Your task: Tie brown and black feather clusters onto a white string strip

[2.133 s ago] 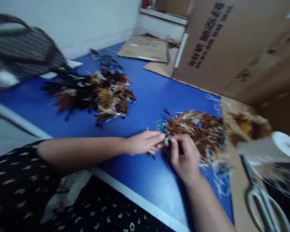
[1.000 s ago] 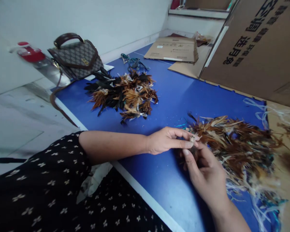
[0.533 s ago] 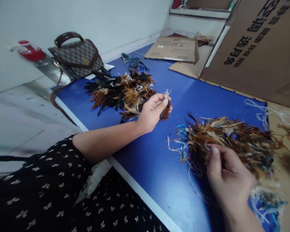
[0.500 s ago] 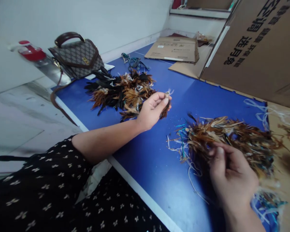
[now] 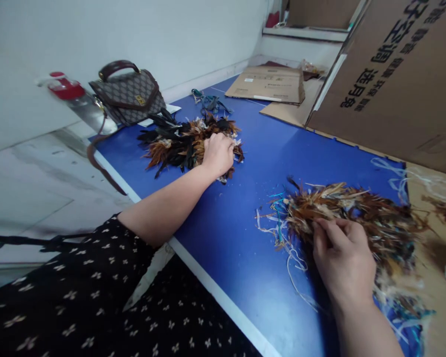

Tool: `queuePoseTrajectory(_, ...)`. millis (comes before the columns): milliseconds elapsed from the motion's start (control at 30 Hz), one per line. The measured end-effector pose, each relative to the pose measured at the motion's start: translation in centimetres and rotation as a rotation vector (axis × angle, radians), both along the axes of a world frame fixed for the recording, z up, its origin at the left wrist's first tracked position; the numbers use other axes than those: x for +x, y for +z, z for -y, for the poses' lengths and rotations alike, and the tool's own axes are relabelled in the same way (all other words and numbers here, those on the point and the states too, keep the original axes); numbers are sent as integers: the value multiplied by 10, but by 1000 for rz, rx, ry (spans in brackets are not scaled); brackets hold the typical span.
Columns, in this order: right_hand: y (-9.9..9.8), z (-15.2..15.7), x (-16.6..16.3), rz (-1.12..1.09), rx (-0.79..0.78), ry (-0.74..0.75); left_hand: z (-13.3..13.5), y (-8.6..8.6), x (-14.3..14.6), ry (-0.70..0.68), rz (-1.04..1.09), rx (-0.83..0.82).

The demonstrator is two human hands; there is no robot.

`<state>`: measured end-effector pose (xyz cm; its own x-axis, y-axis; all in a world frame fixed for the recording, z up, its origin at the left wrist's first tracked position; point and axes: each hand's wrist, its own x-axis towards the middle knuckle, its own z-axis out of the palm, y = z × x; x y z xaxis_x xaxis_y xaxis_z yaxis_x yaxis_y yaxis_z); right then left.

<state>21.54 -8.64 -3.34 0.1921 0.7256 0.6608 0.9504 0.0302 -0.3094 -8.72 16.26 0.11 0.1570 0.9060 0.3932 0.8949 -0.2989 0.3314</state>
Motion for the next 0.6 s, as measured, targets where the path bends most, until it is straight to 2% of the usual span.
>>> queuePoseTrajectory(200, 16, 6, 1, -7, 201, 0, -1, 3, -2, 53, -27, -44)
queuePoseTrajectory(267, 20, 9, -2, -29, 217, 15, 2, 3, 0, 59, 28, 35)
queuePoseTrajectory(333, 20, 8, -5, -24, 195, 72, 9, 1, 5, 0, 90, 169)
queuePoseTrajectory(400, 15, 4, -6, 11, 149, 140, 23, -1, 14, -152, 134, 304)
queuePoseTrajectory(467, 8, -2, -8, 53, 95, 205, 44, -1, 26, -359, 174, 399)
queuePoseTrajectory(533, 2, -9, -8, 90, 67, 261, 70, 0, 39, -570, 236, 463)
queuePoseTrajectory(600, -2, -13, -8, 113, 79, 289, 95, 3, 51, -752, 321, 456)
